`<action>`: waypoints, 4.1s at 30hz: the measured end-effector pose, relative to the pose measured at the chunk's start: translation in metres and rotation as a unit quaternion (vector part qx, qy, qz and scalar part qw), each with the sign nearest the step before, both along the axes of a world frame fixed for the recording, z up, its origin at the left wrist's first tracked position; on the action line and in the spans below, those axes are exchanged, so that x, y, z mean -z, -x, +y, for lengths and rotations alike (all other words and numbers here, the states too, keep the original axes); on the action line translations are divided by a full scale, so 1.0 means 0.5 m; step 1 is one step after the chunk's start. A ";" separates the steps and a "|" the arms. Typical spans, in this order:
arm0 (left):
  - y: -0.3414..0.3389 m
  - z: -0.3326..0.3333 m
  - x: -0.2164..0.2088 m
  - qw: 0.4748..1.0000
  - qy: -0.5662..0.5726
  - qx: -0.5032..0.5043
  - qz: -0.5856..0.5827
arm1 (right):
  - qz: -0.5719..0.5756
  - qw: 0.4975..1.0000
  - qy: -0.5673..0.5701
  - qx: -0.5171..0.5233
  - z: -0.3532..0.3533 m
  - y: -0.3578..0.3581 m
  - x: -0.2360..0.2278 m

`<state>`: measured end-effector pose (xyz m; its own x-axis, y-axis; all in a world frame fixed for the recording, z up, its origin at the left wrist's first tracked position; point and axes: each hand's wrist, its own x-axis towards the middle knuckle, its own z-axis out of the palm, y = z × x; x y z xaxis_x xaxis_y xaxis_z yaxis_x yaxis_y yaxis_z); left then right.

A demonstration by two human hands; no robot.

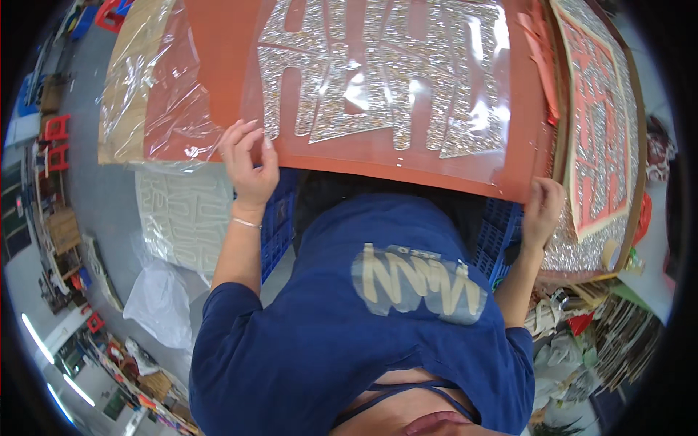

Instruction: Manually arranging and securing shoe components onto an adhesive template.

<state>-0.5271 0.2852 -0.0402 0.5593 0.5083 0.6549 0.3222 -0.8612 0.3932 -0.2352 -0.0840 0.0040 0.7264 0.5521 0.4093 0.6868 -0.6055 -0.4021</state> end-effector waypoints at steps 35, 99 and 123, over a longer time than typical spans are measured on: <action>0.046 0.004 0.019 0.997 0.051 0.015 0.047 | 0.019 0.870 -0.040 -0.492 0.581 0.227 0.043; 0.139 0.045 -0.112 0.981 0.028 -0.143 0.126 | -0.136 0.968 -0.078 0.196 -0.121 -0.040 0.021; 0.111 0.052 -0.232 0.898 0.435 0.008 0.069 | 0.833 0.479 -0.046 -0.274 0.643 0.384 0.018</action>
